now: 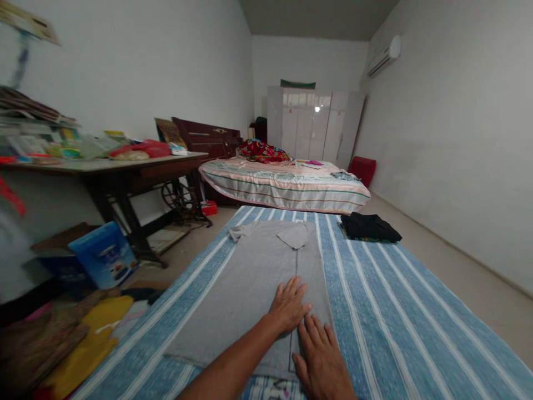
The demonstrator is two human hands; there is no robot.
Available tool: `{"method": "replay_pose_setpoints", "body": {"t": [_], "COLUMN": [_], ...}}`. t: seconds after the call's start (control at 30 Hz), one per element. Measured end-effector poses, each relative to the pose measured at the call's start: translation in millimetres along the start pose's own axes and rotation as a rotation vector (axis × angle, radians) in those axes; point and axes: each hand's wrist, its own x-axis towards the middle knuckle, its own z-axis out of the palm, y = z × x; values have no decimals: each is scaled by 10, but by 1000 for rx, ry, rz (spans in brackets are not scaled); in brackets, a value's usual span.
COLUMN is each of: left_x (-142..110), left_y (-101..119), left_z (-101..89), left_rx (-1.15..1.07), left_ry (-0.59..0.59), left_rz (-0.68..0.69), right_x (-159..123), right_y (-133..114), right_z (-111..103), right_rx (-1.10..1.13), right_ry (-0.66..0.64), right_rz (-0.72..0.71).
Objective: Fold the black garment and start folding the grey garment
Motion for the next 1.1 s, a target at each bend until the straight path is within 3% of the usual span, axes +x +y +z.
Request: {"method": "replay_pose_setpoints", "body": {"t": [0.2,0.33,0.47,0.6,0.77,0.93,1.1], "left_x": [-68,-184,-483,-927,-1467,-1887,-2095], "left_y": [20,113,83,-206,-770,-1260,-1472], "left_z": [-33,-187,-387,-527,-570,-395,-155], "left_rx": [-16,-54,-89,-96,7,141,265], "left_ry": [6,-63,-122,12,251,497,563], "left_rz": [8,-31,-50,-103,-320,-431,-412], "right_x": [-17,-16,-29,-46,-46,-35,-43], "right_y": [-24,-45,-37,-8,-7,-32,-35], "right_z": [-32,-86,-92,-76,-94,-148,-142], "right_rx": [37,28,25,21,25,34,59], "right_ry": [-37,-120,-141,-155,-163,-167,-131], "right_rz": [35,57,52,39,40,49,53]}}
